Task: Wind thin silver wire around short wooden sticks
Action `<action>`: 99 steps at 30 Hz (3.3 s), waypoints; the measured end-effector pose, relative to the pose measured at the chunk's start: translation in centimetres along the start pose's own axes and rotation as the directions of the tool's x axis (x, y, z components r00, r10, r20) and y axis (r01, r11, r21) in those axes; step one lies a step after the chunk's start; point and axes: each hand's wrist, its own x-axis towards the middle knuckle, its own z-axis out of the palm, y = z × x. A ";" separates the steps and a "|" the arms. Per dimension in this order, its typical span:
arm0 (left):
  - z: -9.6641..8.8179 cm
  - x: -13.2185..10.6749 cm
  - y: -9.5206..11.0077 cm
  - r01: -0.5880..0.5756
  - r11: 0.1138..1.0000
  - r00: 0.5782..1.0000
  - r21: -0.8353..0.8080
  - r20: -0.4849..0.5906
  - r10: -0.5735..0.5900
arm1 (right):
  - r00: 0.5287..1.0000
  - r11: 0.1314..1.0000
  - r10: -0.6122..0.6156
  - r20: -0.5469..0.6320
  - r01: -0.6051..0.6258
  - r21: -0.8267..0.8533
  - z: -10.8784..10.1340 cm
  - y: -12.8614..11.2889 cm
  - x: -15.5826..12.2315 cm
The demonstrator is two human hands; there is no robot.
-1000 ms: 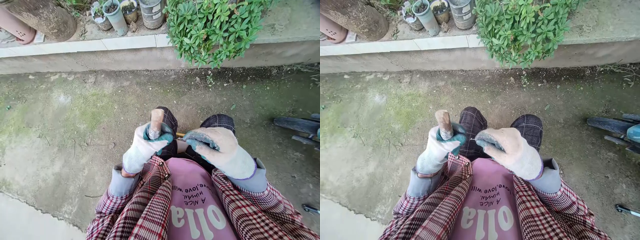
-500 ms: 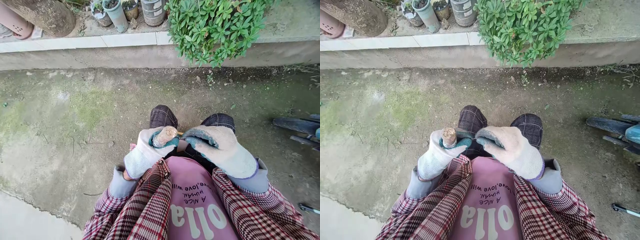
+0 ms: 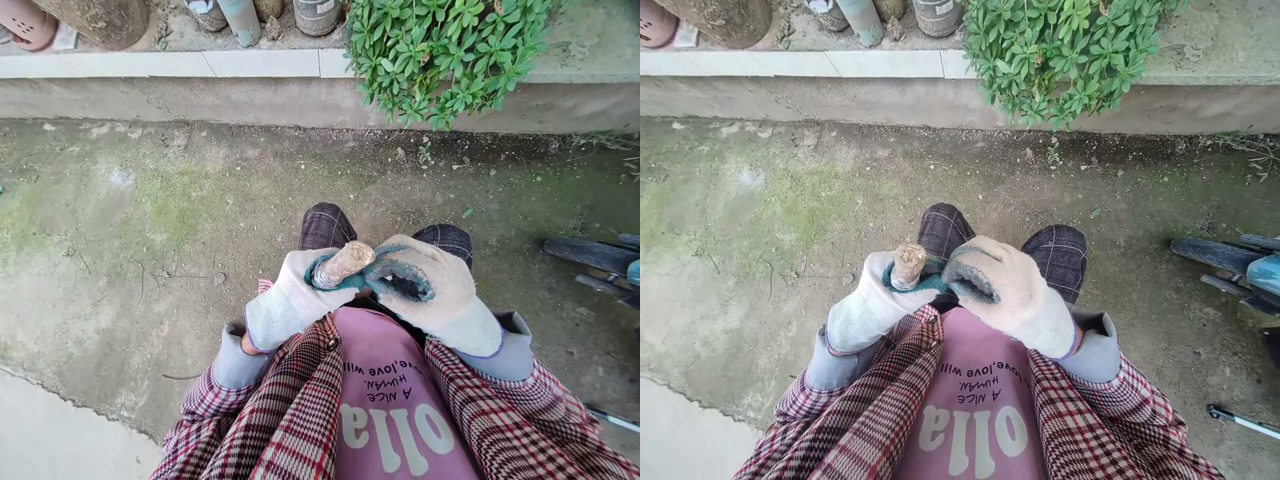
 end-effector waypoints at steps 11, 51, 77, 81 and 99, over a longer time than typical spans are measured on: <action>-0.2 0.8 2.0 0.052 0.999 0.996 -0.006 0.067 -0.052 | 0.964 0.951 -0.264 0.039 0.267 -0.158 -0.1 0.3 0.7; 1.2 -0.4 -1.7 -0.189 0.942 0.981 0.278 0.086 0.172 | 0.973 0.979 0.190 -0.133 -0.178 0.096 3.6 1.6 -3.1; 1.7 -0.5 -1.3 -0.064 0.964 0.995 0.259 -0.051 0.080 | 0.889 0.929 0.367 -0.275 -0.338 0.149 5.4 -0.2 -2.6; 1.8 -0.3 -1.1 0.065 0.991 0.994 0.113 -0.096 -0.055 | 0.921 0.964 0.267 -0.283 -0.256 0.076 5.0 0.4 -2.3; 2.7 -0.1 -1.5 0.220 0.940 0.969 -0.259 -0.054 -0.241 | 0.922 0.973 0.223 -0.315 -0.231 0.014 4.0 -1.0 -1.9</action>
